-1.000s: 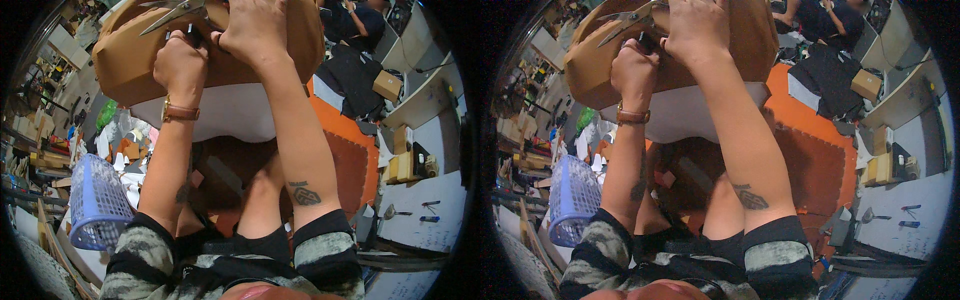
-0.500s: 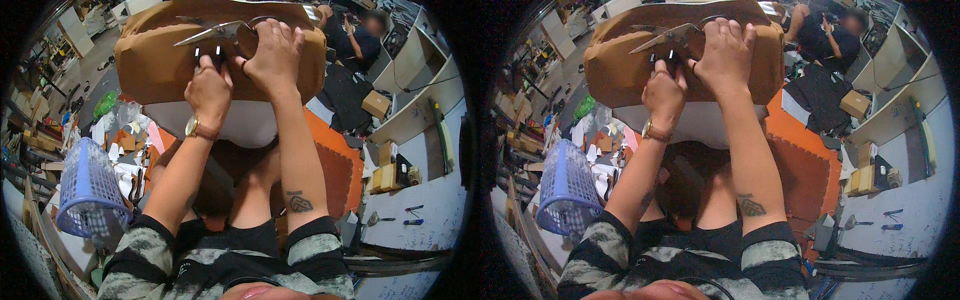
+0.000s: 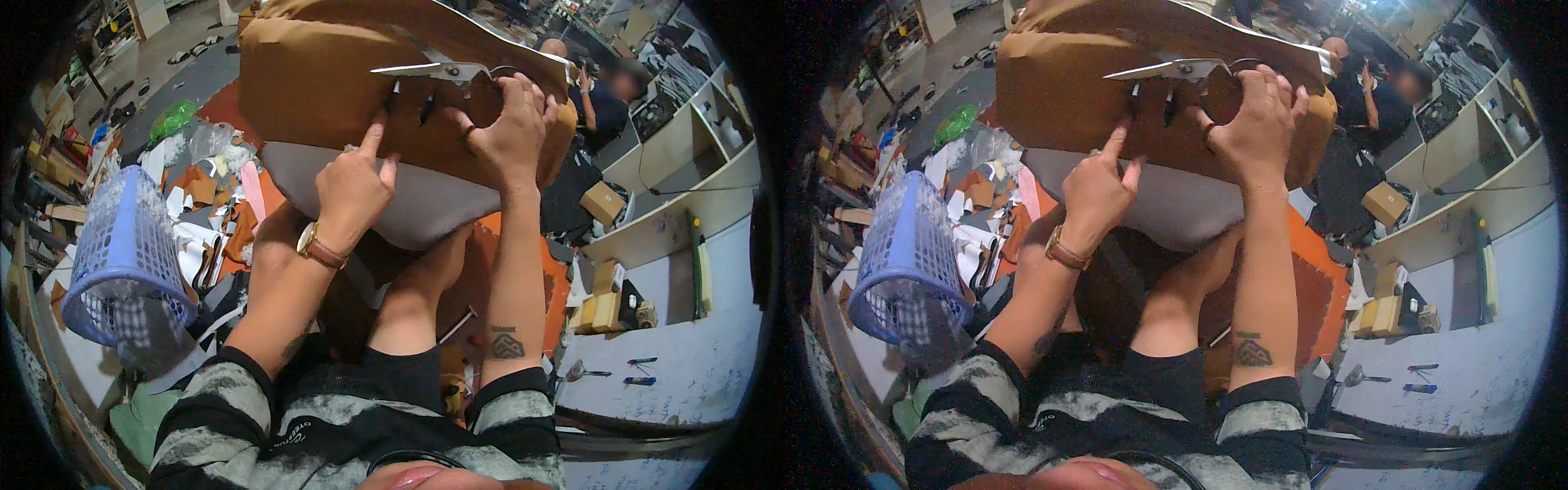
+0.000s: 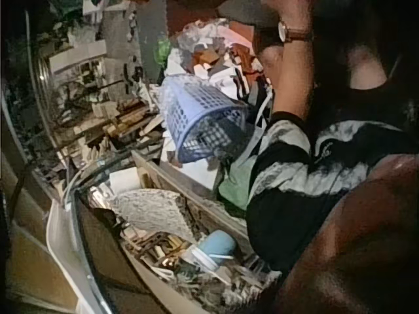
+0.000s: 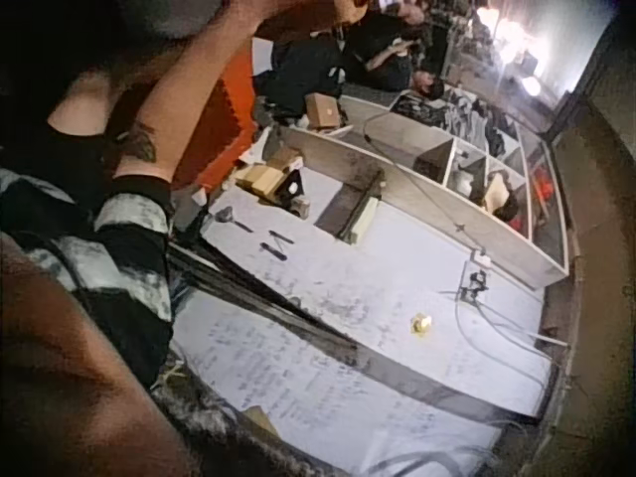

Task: The person staples fabric to a cushion using a staple gun, then trims excess fabric with scissors. They smooth the finished cushion and place it on the floor.

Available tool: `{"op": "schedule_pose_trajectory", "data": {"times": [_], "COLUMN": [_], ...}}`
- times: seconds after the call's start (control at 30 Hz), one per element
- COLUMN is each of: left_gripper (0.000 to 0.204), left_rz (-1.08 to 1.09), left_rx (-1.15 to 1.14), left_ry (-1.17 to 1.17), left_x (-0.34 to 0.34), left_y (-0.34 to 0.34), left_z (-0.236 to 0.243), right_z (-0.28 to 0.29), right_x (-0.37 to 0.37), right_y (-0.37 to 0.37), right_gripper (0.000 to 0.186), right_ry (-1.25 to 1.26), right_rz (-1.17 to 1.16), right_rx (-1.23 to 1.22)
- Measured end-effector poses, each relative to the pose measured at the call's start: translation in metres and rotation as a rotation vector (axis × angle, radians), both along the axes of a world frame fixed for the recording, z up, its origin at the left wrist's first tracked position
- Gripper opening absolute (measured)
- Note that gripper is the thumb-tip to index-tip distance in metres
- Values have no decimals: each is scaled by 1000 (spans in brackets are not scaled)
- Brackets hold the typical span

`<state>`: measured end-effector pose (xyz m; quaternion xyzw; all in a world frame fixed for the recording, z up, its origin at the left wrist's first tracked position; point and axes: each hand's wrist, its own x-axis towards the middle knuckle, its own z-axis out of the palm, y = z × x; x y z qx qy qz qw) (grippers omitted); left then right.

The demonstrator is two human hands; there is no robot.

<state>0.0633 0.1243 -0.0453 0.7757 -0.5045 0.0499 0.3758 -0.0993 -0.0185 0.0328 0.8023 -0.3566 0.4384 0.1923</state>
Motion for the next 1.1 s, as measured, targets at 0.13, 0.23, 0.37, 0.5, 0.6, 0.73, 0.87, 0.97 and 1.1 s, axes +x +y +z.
{"op": "schedule_pose_trajectory", "data": {"times": [0.13, 0.23, 0.37, 0.5, 0.6, 0.73, 0.87, 0.97, 1.1], "left_gripper": [60, 54, 52, 53, 39, 29, 24, 23, 20], "left_rz": [-15, -57, -228, -296, -285, -305, -183, -128, -332], "left_rx": [104, 138, 307, 371, 537, 804, 660, 423, 278], "left_ry": [-128, -236, -227, -11, 278, 132, 340, 325, 838], "left_x": [10, 17, 39, 32, 45, 37, 32, 38, 24], "left_y": [-9, -19, -21, -28, -48, -62, -71, -76, -62], "left_z": [12, 32, 67, 64, 98, 113, 99, 69, 74], "right_z": [16, 16, 13, 13, 14, 16, 11, 9, 14], "right_x": [2, -3, 2, 6, 6, 4, 1, 8, 4], "right_y": [-3, -11, -18, -24, -25, -28, -29, -35, -39], "right_gripper": [70, 70, 70, 70, 70, 71, 74, 76, 78], "right_ry": [-25, 7, -14, -16, -7, 13, 29, 37, 57], "right_rz": [79, 38, 46, 45, 31, 32, 16, 15, -60], "right_rx": [49, -37, -36, -53, -55, -68, -68, -96, -87]}}
